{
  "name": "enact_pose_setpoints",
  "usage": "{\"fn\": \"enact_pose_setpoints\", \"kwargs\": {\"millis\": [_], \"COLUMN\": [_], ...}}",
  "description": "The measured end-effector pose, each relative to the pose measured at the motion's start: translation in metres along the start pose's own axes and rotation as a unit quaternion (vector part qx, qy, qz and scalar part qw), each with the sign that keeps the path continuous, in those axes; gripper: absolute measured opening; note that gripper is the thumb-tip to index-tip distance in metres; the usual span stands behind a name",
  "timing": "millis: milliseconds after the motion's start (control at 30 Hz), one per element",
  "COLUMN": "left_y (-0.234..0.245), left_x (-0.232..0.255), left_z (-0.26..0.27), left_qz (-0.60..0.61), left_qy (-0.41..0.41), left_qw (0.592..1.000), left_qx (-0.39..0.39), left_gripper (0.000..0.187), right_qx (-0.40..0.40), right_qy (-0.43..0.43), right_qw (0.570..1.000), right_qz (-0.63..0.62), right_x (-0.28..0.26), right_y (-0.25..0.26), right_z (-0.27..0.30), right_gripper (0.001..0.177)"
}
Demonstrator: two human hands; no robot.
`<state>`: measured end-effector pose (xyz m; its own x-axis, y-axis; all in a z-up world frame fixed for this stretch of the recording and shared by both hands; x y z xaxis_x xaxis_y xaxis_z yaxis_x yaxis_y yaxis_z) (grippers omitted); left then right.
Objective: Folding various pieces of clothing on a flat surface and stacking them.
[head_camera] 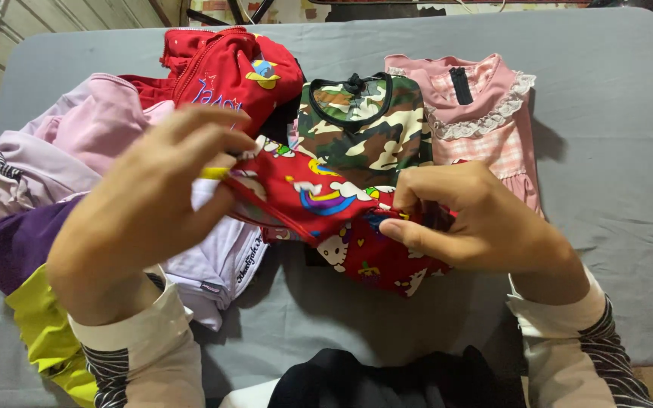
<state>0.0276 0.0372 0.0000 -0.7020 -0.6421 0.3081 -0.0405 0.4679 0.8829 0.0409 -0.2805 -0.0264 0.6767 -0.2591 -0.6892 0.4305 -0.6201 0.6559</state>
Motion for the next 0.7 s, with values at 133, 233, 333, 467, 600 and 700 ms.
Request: {"fn": "enact_pose_setpoints", "kwargs": {"millis": [133,233,333,467,600,700], "left_y": [-0.015,-0.034,-0.049,-0.051,-0.051,-0.057], "left_x": [0.024,0.035,0.034,0.029,0.031,0.027], "left_z": [-0.016,-0.025,-0.026,-0.029,-0.03,-0.029], "left_qz": [0.062,0.147,0.112,0.095,0.11,0.072], "left_qy": [-0.008,-0.068,-0.047,-0.049,-0.044,-0.036], "left_qw": [0.996,0.985,0.991,0.992,0.99,0.993], "left_qx": [-0.064,-0.053,-0.056,-0.065,-0.073,-0.084], "left_gripper": [0.029,0.028,0.026,0.029,0.027,0.022], "right_qx": [0.008,0.012,0.032,0.04,0.048,0.046], "right_qy": [0.014,0.007,-0.002,-0.021,-0.018,-0.002], "right_qw": [0.999,0.999,0.998,0.998,0.997,0.998], "right_qz": [-0.037,-0.046,-0.049,-0.041,-0.052,-0.038], "right_x": [-0.006,-0.006,-0.006,-0.006,-0.007,-0.008], "right_y": [-0.006,-0.011,-0.012,-0.01,-0.008,-0.009], "right_z": [-0.004,-0.003,-0.003,-0.003,-0.004,-0.006], "right_gripper": [0.023,0.021,0.022,0.02,0.02,0.019]}}
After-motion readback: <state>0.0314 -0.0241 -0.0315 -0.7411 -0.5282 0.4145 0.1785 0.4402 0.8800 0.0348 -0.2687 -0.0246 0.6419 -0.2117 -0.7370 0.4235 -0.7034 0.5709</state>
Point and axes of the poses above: each hand's wrist, its own z-axis away from the middle knuckle, its own y-axis out of the back of the hand, x = y × z, the point moved 1 cm from there along -z, towards the middle knuckle, and after that the axes turned 1 degree about -z, right-handed, at the moved point
